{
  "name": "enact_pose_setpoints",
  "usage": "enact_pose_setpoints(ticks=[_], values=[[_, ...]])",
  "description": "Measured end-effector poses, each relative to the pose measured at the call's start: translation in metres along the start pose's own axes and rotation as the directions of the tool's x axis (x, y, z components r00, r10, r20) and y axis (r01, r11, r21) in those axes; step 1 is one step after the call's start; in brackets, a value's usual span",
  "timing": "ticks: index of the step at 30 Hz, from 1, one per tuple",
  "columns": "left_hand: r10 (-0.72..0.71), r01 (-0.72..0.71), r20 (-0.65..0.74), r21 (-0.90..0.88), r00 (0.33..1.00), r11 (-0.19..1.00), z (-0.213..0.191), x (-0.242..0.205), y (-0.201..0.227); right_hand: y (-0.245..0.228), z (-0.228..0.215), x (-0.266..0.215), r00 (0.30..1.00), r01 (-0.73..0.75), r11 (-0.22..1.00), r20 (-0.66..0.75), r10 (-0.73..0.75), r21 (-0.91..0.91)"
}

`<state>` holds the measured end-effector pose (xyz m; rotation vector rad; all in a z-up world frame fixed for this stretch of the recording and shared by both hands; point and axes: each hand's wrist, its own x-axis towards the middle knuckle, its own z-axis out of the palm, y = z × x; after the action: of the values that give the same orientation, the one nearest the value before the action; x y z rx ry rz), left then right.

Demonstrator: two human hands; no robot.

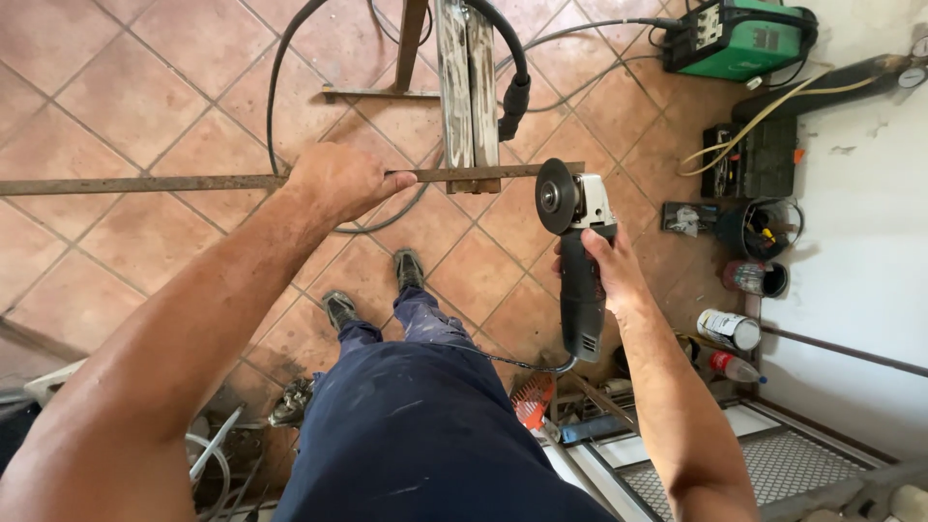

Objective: Welding, measuring, marking, and cutting metal bars to construct a frame

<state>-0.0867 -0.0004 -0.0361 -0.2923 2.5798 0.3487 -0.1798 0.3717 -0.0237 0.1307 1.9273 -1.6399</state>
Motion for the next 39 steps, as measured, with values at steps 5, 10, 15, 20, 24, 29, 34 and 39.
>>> enact_pose_setpoints(ticks=[5, 10, 15, 20, 24, 29, 34, 39], values=[[-0.002, 0.002, 0.008, -0.006, 1.000, 1.000, -0.001, -0.003, 0.000, -0.012, 0.008, -0.007, 1.000, 0.016, 1.000, -0.020, -0.017, -0.012], [-0.010, 0.010, 0.004, -0.022, 1.000, 1.000, 0.004, 0.000, -0.002, -0.017, 0.016, -0.013, 0.999, 0.030, 0.998, -0.019, -0.031, -0.049], [-0.014, 0.014, -0.015, -0.035, 1.000, 0.999, 0.004, -0.002, -0.001, -0.033, 0.038, -0.030, 0.996, 0.018, 0.987, -0.080, -0.031, -0.161], [0.014, -0.018, -0.053, -0.074, 0.998, 0.997, -0.006, -0.010, 0.000, -0.016, 0.018, -0.018, 0.989, -0.063, 0.942, -0.148, 0.015, -0.329], [0.016, -0.019, -0.050, -0.054, 0.999, 0.998, 0.002, -0.002, -0.002, 0.013, -0.023, 0.002, 0.978, -0.084, 0.928, -0.207, 0.007, -0.363], [0.076, -0.079, -0.066, -0.031, 0.995, 0.996, -0.007, -0.008, -0.001, -0.019, 0.028, -0.032, 0.981, -0.013, 0.985, -0.193, -0.022, -0.175], [0.121, -0.123, -0.093, -0.015, 0.988, 0.992, -0.002, -0.009, -0.001, -0.013, 0.028, -0.032, 0.971, -0.092, 0.948, -0.238, 0.018, -0.305], [0.157, -0.155, -0.164, 0.028, 0.974, 0.988, 0.024, -0.014, -0.004, -0.013, 0.033, -0.035, 0.958, -0.122, 0.952, -0.284, 0.040, -0.279]])
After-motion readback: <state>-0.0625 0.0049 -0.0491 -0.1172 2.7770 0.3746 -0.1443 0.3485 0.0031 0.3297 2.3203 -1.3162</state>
